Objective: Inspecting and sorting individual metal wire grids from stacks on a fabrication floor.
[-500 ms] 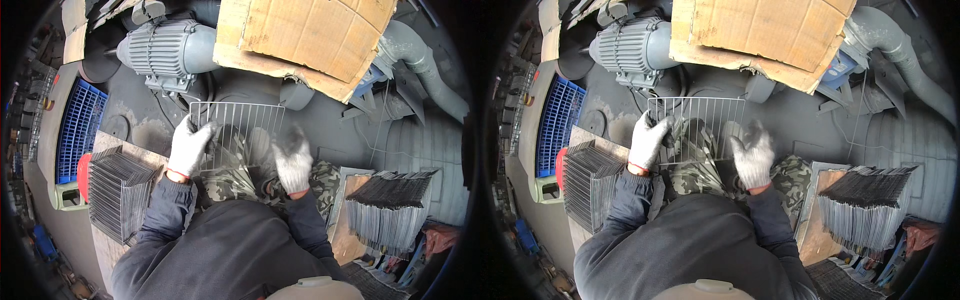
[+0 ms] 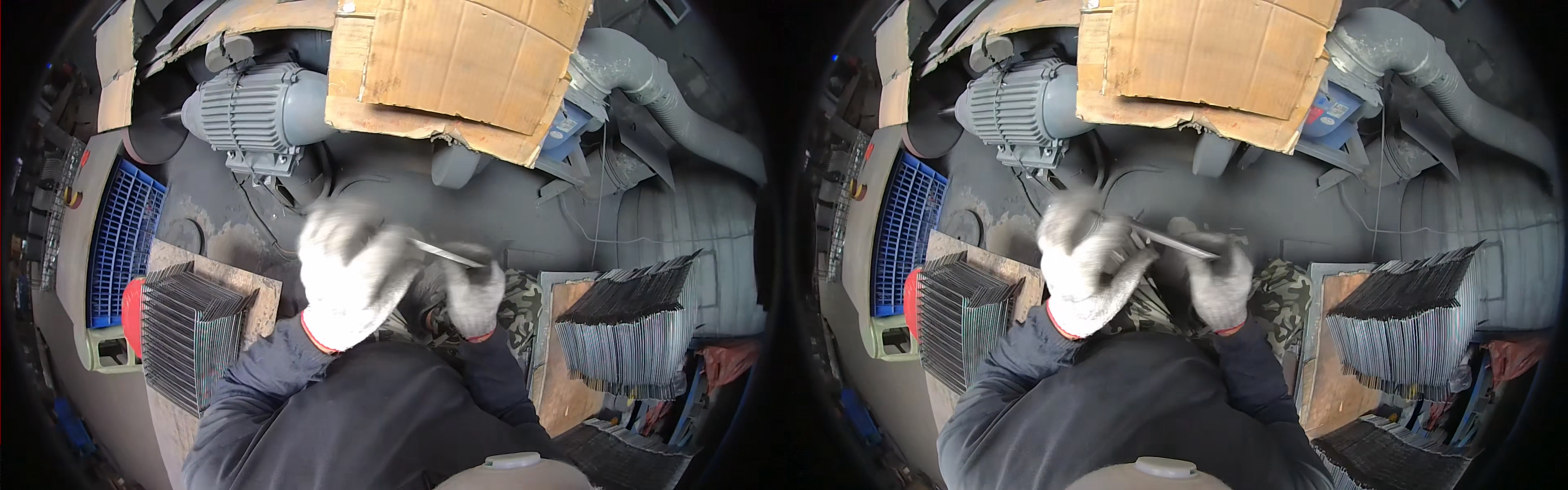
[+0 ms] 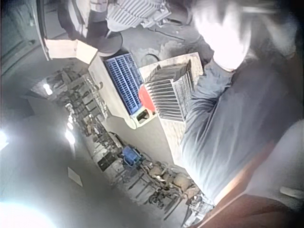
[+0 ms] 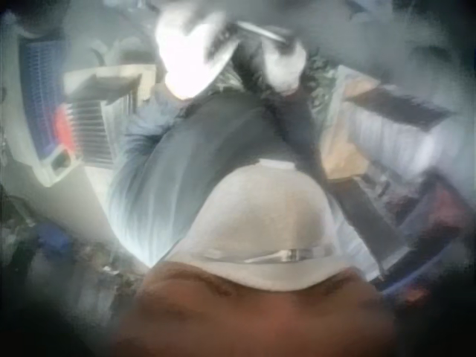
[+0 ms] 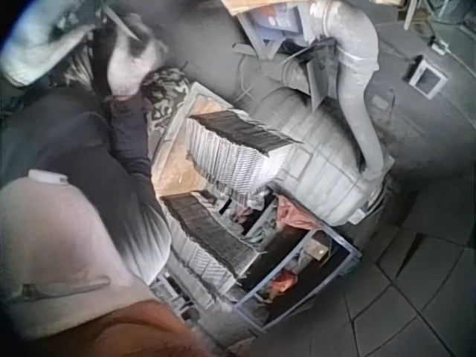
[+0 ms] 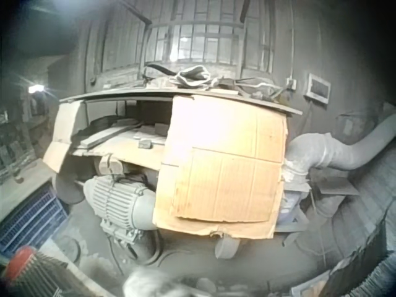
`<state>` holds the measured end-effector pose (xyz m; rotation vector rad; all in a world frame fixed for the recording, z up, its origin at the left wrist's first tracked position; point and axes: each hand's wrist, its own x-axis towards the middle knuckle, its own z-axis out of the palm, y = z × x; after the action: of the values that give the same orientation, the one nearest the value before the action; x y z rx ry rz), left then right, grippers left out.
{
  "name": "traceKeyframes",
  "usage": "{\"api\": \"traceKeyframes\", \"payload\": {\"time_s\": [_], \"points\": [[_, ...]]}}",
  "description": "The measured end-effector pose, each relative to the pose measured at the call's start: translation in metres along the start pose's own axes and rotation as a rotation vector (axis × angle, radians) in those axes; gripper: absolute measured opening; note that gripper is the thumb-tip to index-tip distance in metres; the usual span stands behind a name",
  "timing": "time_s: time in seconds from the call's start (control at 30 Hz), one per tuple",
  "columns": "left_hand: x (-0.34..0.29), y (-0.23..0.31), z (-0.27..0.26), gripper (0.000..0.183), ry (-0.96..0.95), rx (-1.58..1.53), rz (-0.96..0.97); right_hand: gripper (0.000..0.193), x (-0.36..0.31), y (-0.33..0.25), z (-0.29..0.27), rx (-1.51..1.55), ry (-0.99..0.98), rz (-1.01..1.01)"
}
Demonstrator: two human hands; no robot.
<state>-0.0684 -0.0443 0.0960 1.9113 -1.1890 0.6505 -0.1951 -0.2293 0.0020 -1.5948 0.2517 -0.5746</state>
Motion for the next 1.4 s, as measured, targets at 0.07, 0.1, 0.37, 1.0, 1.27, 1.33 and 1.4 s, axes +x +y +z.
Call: {"api": "traceKeyframes", "payload": {"time_s": [0.07,0.1,0.37,1.0,1.27,1.33,1.4], "points": [[-0.020,0.003,0.020,0.100,0.267,0.107,-0.103,0.026,0.001,0.003,-0.008,0.321,0.333,-0.075],[-0.041,0.005,0.044,0.110,0.289,-0.129,-0.487,0.026,-0.002,0.020,-0.018,0.051,0.452,-0.126],[-0.077,-0.005,0.125,0.036,0.067,-1.356,-1.220,0.041,-0.027,0.034,-0.037,0.958,0.444,0.298],[-0.048,-0.051,0.208,0.026,-0.408,-1.094,-1.181,0.025,0.034,0.049,-0.147,0.148,0.367,0.575],[-0.051,-0.079,0.181,0.024,-0.246,-1.062,-1.393,0.021,0.061,0.104,-0.108,0.179,0.343,0.502],[-0.069,-0.101,0.172,0.024,-0.257,-0.936,-1.354,0.021,0.068,0.107,-0.083,0.118,0.284,0.513],[-0.075,-0.115,0.170,0.025,-0.282,-0.985,-1.319,0.023,0.070,0.099,-0.073,0.146,0.304,0.525]]}}
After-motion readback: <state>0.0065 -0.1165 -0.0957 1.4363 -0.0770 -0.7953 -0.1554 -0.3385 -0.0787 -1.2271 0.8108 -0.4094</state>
